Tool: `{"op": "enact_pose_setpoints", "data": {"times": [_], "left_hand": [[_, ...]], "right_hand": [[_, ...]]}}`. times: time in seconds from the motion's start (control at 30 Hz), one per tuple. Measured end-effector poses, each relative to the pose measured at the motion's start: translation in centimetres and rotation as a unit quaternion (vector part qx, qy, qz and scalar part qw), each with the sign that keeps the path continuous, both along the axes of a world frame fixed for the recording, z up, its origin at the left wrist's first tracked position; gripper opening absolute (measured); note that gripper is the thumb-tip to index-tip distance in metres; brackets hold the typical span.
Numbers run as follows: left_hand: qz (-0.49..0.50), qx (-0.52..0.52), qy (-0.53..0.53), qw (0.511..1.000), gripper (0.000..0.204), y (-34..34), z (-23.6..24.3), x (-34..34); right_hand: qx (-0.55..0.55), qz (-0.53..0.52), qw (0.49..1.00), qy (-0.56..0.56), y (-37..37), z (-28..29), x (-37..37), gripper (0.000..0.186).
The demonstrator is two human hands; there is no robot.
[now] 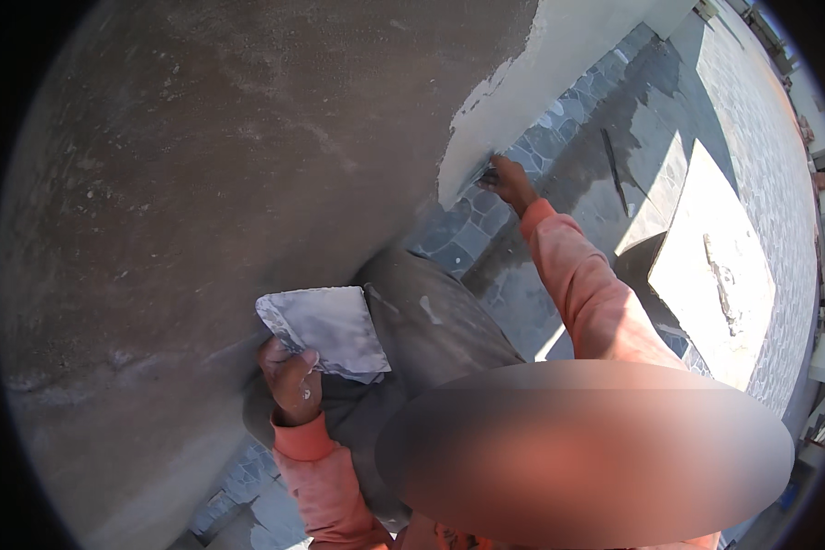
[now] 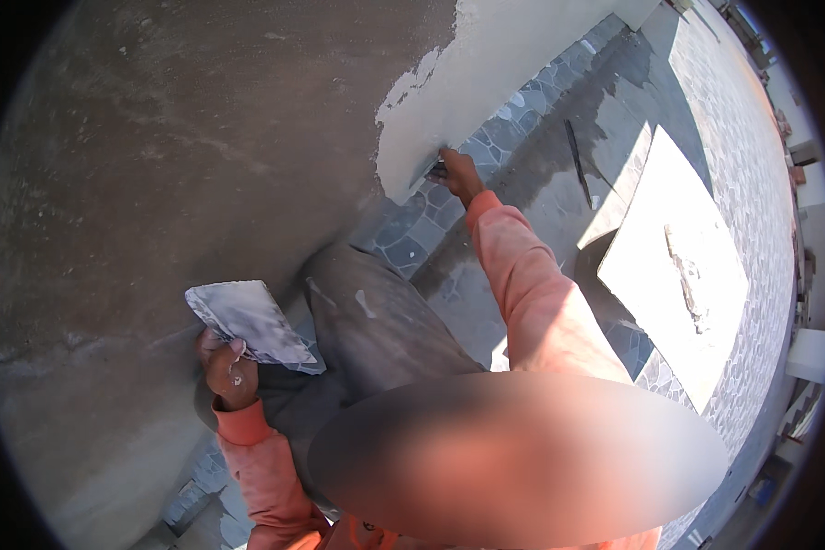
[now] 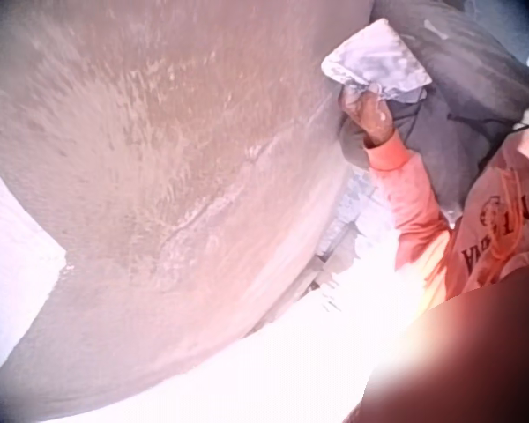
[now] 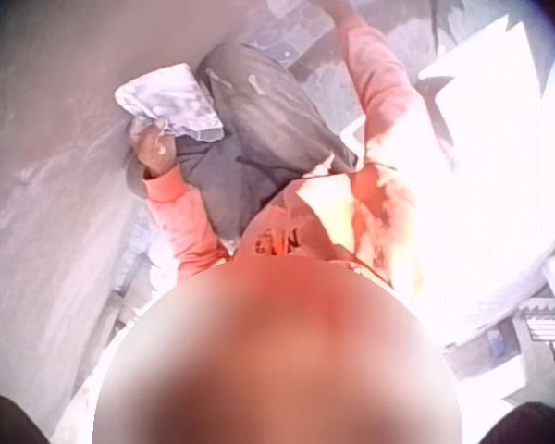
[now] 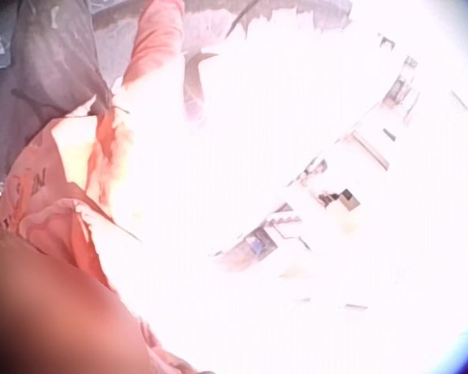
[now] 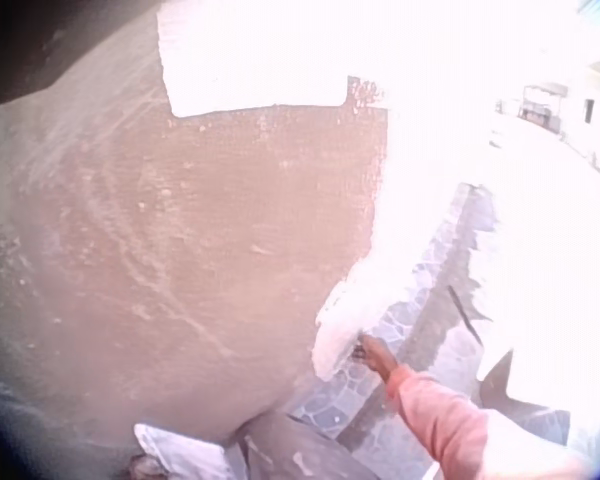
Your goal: Apply and smooth a thin layer of plaster or compound onto a wall surface using skimming tools.
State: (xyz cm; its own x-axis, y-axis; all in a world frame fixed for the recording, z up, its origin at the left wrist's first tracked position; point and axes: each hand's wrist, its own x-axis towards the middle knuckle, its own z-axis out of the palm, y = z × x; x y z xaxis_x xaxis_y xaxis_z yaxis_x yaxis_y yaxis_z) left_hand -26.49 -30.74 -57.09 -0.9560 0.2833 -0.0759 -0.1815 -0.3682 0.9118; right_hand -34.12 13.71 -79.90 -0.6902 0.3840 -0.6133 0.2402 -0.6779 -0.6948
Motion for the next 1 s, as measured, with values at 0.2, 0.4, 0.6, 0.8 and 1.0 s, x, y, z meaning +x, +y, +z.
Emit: {"op": "enact_pose_setpoints", "data": {"times": [0.2,0.4,0.6,0.8,1.0], "left_hand": [[-0.047,0.006,0.021,0.999,0.047,-0.7,-0.9,-0.5],[-0.067,0.036,0.026,0.997,0.047,-0.2,-0.9,-0.6],[-0.08,0.055,0.033,0.995,0.047,-0.5,-1.0,-0.8],[-0.09,0.06,0.041,0.993,0.047,0.1,-0.5,-0.9],[-0.094,0.067,0.036,0.993,0.047,-0.1,-0.5,-0.5]], "right_hand": [[0.02,-0.01,0.999,0.027,0.8,5.1,0.5,0.029],[0.024,-0.015,0.997,0.076,1.7,8.7,1.2,0.024],[0.063,-0.009,0.995,0.071,1.3,13.8,0.6,0.024],[0.093,0.032,0.992,0.085,2.5,18.9,0.2,0.028],[0.111,0.013,0.989,0.092,1.4,25.2,0.2,0.032]]}}
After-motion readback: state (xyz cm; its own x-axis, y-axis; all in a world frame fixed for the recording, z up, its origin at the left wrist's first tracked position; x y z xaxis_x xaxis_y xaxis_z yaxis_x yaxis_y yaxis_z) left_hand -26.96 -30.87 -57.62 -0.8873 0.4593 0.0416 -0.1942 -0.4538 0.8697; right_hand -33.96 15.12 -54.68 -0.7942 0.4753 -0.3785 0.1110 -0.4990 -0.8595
